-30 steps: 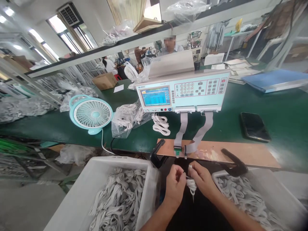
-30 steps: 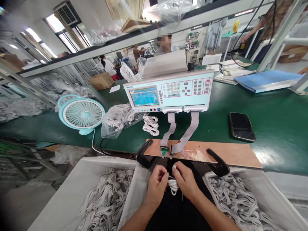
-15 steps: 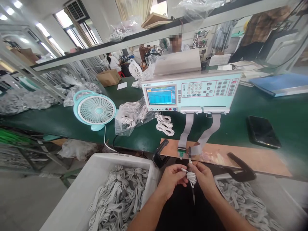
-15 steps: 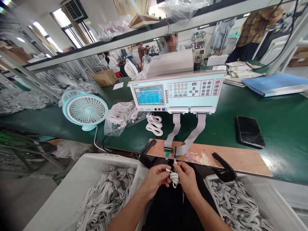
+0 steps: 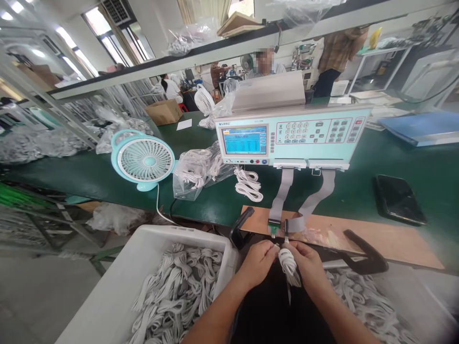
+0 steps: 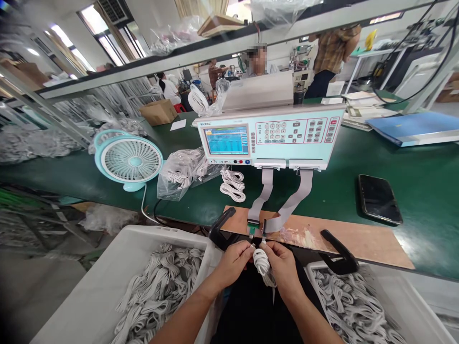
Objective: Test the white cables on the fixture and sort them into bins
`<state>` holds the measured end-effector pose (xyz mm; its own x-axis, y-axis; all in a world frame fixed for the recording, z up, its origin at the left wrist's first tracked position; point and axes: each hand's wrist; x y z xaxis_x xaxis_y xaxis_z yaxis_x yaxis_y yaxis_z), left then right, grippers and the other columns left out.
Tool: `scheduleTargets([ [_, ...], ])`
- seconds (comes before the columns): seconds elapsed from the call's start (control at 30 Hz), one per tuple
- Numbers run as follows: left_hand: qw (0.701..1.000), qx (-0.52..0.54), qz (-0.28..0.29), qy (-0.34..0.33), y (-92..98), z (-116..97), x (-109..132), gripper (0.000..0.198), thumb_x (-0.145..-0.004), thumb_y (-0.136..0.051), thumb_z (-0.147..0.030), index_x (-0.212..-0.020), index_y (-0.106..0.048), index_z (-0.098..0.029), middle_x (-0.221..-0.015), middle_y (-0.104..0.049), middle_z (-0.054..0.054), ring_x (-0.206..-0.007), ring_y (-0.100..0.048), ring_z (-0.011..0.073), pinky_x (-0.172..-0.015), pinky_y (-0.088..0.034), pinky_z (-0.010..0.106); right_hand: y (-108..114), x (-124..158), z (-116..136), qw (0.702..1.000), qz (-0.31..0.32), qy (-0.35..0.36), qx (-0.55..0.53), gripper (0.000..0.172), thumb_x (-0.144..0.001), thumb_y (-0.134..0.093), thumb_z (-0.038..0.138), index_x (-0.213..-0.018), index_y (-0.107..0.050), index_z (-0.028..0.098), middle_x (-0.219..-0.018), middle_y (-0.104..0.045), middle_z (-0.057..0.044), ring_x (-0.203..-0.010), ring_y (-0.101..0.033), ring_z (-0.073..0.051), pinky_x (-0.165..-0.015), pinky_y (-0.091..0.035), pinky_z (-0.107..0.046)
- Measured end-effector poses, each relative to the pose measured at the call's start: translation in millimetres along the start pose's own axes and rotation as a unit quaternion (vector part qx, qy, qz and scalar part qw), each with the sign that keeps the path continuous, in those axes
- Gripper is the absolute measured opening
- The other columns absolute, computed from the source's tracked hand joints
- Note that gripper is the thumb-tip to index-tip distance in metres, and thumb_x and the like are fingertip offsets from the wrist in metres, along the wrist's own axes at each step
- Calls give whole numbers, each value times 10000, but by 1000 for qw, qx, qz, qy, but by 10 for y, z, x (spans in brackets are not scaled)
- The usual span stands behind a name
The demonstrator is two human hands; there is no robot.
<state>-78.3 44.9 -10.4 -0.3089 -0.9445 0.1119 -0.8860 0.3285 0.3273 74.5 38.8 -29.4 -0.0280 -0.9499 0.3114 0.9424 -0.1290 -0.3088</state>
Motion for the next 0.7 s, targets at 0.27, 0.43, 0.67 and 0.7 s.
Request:
scheduleTargets([
  [0.27,993,67,-102,0,-79,105,-98,326,-860,-470,-325,-603,-572,-154,-644,-533,-2,-661,-505,132,-628,-391,236,-79,-27,-5,993,-27,-51,-106,363,-492,-897,425,-651,-714,155,-567,-601,-14,-541,-497,-126,-515,-419,-200],
  [0.43,979,122,-161,35,-187,74,-104,329,-826,-513,-349,-588,-616,-147,-586,-564,5,-619,-509,138,-622,-386,250,-38,-13,3,996,-21,-44,-81,387,-507,-887,454,-679,-726,147,-596,-617,-26,-552,-513,-130,-504,-417,-199],
  [0.67,963,156,-209,68,-343,73,-122,354,-822,-543,-401,-616,-645,-132,-590,-599,24,-606,-533,149,-607,-410,265,-52,-31,-10,998,-34,-21,-46,348,-523,-849,437,-677,-715,155,-627,-648,-65,-582,-592,-219,-543,-472,-302],
  [0.7,967,138,-202,74,-312,39,-86,357,-820,-550,-397,-595,-636,-133,-576,-590,23,-597,-528,148,-601,-408,268,-37,-21,1,998,-49,-20,-36,349,-509,-845,438,-669,-711,158,-633,-653,-74,-580,-594,-226,-543,-471,-314],
])
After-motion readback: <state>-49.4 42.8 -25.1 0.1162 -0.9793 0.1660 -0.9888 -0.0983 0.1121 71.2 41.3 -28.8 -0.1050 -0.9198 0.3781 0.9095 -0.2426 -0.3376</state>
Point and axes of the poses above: each hand's wrist, its own x-axis away from the middle knuckle, its own y-axis out of the back of the hand, z = x × y
